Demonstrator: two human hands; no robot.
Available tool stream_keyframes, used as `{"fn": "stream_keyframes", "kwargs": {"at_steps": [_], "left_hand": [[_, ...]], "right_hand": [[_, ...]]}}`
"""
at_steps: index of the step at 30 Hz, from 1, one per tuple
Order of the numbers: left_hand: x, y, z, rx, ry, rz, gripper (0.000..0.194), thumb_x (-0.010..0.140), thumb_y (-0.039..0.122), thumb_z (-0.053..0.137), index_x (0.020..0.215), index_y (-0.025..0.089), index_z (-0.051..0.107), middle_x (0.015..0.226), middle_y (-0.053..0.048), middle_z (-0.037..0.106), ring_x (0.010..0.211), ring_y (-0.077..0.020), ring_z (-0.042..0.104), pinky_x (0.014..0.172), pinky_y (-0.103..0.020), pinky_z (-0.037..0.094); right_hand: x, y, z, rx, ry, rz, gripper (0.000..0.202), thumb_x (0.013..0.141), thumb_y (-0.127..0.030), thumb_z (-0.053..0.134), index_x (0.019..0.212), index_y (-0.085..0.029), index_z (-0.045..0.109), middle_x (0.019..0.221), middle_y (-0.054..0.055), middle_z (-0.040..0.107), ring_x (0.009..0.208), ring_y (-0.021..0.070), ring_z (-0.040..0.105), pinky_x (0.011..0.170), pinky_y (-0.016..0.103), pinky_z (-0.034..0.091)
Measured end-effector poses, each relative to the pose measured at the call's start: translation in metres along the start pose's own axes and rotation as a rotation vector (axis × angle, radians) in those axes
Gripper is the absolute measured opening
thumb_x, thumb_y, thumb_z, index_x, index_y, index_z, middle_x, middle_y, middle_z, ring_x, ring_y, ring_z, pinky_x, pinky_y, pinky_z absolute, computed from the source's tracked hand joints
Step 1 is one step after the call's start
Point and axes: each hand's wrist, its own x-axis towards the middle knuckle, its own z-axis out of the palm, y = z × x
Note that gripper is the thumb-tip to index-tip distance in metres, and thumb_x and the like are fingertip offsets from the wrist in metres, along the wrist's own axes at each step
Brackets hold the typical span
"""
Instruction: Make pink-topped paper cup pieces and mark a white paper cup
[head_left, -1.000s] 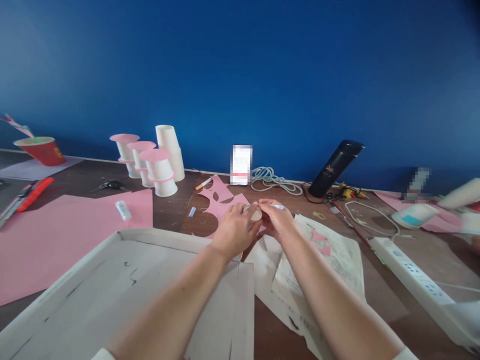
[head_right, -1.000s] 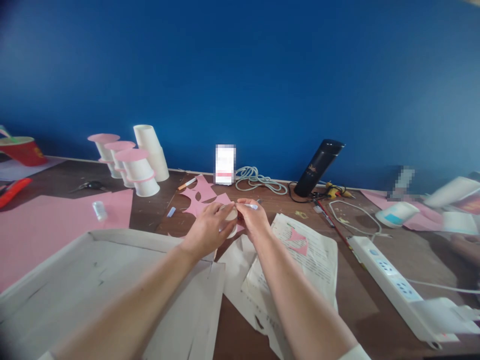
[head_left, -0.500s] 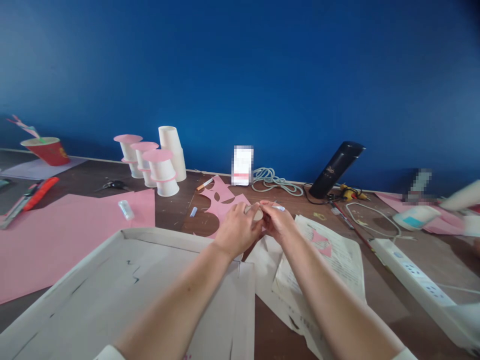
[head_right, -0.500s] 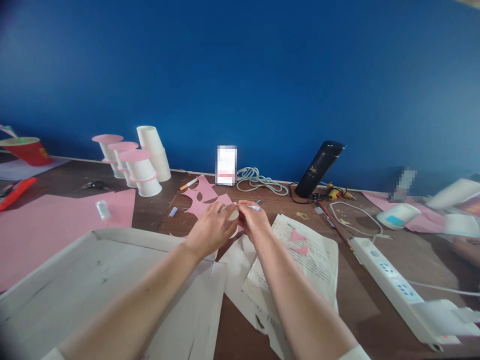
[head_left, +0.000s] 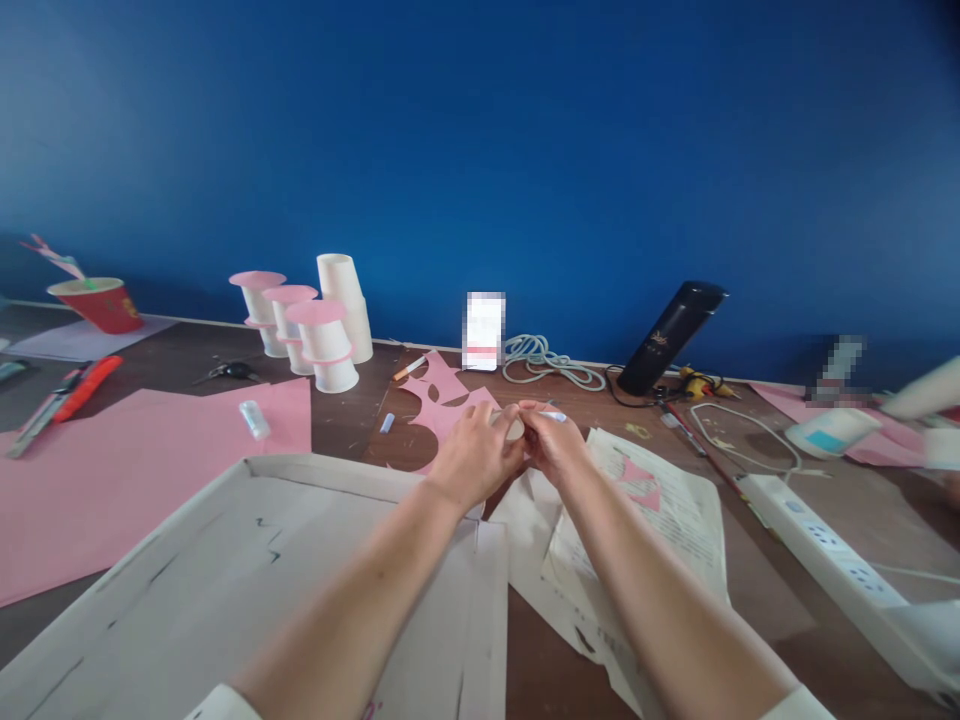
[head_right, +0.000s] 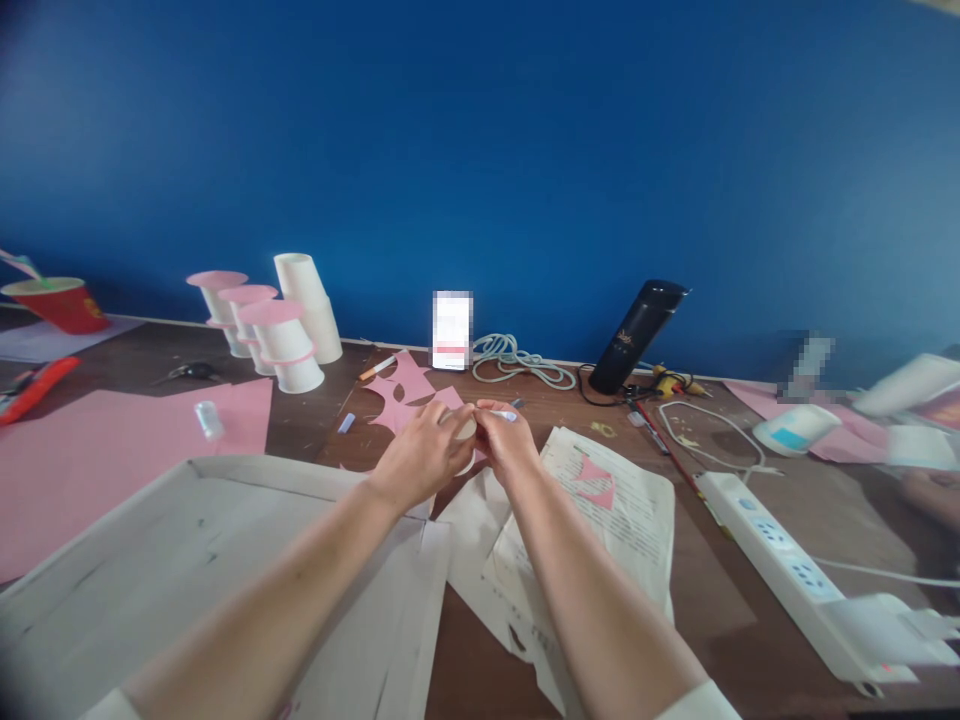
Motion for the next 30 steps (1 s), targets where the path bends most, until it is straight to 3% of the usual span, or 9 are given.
{"fn": "stream_keyframes", "kwargs": {"at_steps": [14,30], "left_hand": [[-0.0006,-0.0021,0.0041,0.038,0.028,0.026,0.049,0.090,0.035,0.045,0.137,0.022,0.042,0.105,-0.011,0.054,0.095,-0.0259,0.052,0.081,-0.041,0.048],[0.0000,-0.0030,0.0062,0.025,0.051,0.048,0.050,0.090,0.036,0.045,0.137,0.020,0.044,0.107,-0.013,0.056,0.099,-0.0278,0.053,0.082,-0.043,0.047]], "right_hand": [[-0.0004,0.0026,0.0002,-0.031,0.039,-0.065,0.032,0.054,-0.021,0.071,0.084,-0.022,0.059,0.053,-0.007,0.054,0.047,0.0103,0.050,0.043,0.022,0.042],[-0.0037,-0.0019,-0.0017,-0.185,0.082,-0.199,0.034,0.057,-0.031,0.075,0.086,-0.022,0.060,0.052,-0.007,0.054,0.042,0.0091,0.047,0.040,0.022,0.039]]}}
